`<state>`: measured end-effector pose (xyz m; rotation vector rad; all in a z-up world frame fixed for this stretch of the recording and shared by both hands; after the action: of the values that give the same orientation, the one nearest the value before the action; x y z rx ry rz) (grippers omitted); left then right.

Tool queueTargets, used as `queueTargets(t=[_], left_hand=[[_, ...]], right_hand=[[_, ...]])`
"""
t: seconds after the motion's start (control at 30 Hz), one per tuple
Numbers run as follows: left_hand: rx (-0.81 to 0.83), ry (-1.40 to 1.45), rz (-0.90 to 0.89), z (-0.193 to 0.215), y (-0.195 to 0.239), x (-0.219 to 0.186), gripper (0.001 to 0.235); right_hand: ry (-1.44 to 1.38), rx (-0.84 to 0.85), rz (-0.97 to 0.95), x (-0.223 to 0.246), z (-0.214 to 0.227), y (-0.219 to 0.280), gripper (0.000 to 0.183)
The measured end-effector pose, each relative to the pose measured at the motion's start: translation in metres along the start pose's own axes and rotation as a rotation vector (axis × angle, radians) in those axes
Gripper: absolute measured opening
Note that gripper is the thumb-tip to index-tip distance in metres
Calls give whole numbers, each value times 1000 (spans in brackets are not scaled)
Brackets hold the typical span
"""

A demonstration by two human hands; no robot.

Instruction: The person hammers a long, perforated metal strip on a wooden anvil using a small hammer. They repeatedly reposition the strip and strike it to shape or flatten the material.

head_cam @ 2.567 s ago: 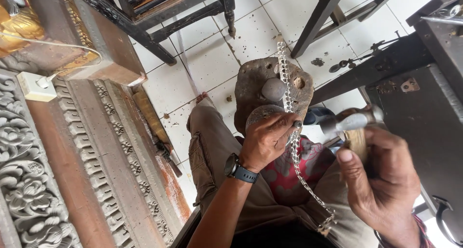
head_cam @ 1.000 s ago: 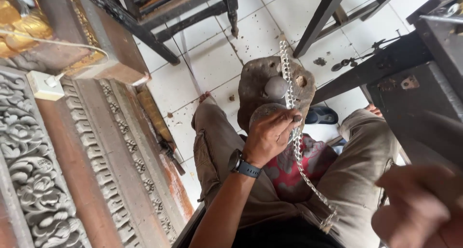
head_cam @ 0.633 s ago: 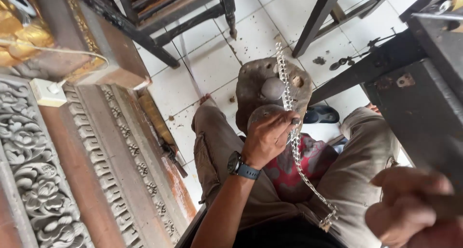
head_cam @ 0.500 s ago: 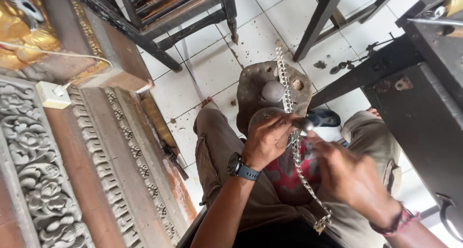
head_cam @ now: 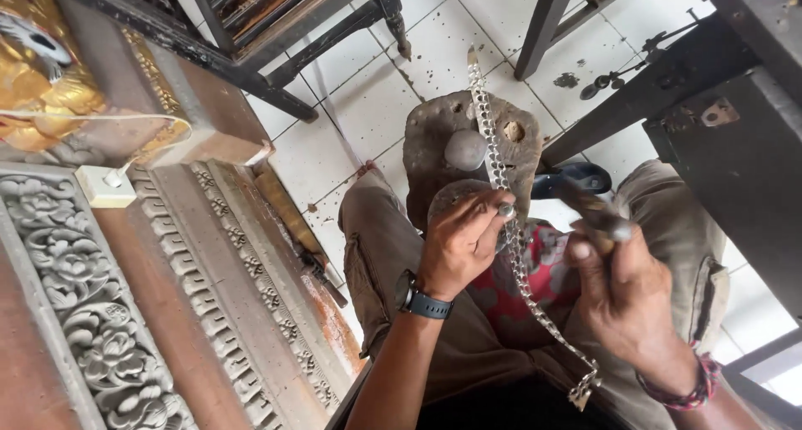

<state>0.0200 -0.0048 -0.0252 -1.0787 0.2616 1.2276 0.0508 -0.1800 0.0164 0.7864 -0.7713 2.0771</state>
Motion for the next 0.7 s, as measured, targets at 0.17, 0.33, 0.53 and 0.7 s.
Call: queueTargets(t=[0.17, 0.33, 0.53, 0.7], left_hand=[[-246, 95, 4, 0, -11, -4, 14], [-231, 104, 65, 2, -16, -8, 12], [-358, 259, 260, 10, -22, -11, 12], [-384, 454, 427, 6, -9, -4, 22]], right_hand=[[-458, -144, -558, -10, -40, -10, 17], [-455, -88, -779, -39, -63, -5, 29], [-517, -91, -797, -43, -70, -2, 30], [-539, -111, -752, -37, -62, -7, 30]])
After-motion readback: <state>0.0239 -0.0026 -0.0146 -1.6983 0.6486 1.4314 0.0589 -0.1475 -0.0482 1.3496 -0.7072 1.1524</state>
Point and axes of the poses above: each hand's wrist, its own y-axis away from the middle knuckle, its own z-axis out of the back of the hand, x = y × z, the point moved 2 cm from there along -y, towards the middle knuckle, and after that the axes turned 3 degrees about -y, right-handed, at the moved point
